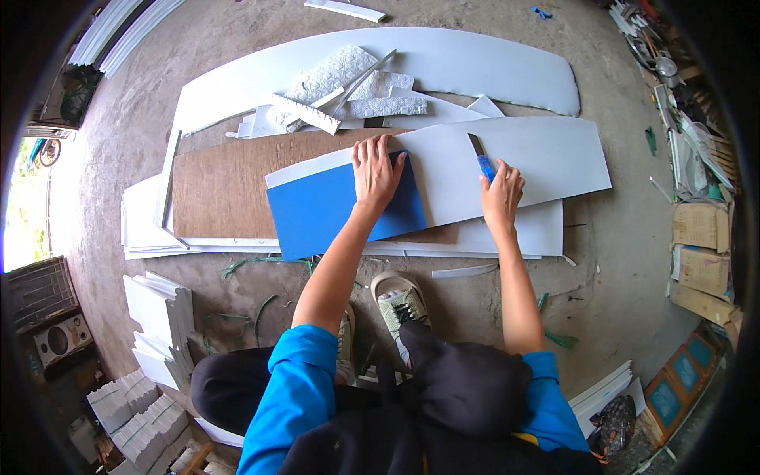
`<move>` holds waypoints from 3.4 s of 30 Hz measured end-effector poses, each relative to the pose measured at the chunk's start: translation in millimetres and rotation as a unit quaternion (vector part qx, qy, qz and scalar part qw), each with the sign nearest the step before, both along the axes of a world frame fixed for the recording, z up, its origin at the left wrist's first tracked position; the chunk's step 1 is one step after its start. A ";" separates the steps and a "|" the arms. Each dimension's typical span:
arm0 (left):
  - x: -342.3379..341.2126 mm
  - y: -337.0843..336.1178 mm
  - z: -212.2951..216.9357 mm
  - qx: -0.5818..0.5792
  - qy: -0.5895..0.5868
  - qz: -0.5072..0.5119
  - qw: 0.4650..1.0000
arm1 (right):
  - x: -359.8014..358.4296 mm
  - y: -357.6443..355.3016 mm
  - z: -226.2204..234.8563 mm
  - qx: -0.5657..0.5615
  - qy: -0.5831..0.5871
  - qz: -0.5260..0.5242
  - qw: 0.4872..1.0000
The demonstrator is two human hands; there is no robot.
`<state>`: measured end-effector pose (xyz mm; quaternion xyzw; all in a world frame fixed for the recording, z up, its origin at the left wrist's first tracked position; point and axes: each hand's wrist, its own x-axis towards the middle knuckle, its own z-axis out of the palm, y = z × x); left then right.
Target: The person sits on the floor and uses a utility knife to cut blue and white foam sheets. They align the sheets, score the material with the blade, and snap the pieces apart to create smaller rectangular sections.
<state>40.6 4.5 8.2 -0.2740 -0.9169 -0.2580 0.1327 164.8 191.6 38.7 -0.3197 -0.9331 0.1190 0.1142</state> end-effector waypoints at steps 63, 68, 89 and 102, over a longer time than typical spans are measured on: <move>-12.0 14.1 -1.7 -0.055 -0.040 0.102 0.992 | -88.3 -87.0 3.0 -0.115 -0.114 0.186 0.969; -9.8 14.8 -1.1 -0.052 -0.049 0.101 0.992 | -41.0 -90.7 18.1 -0.179 -0.168 0.194 0.950; -16.6 17.7 -11.7 -0.028 -0.011 0.075 0.997 | 90.3 -115.9 -1.1 -0.123 -0.194 0.176 0.957; -34.1 9.0 -8.2 -0.003 0.004 0.096 0.995 | -87.3 -79.4 18.1 -0.083 -0.098 0.213 0.969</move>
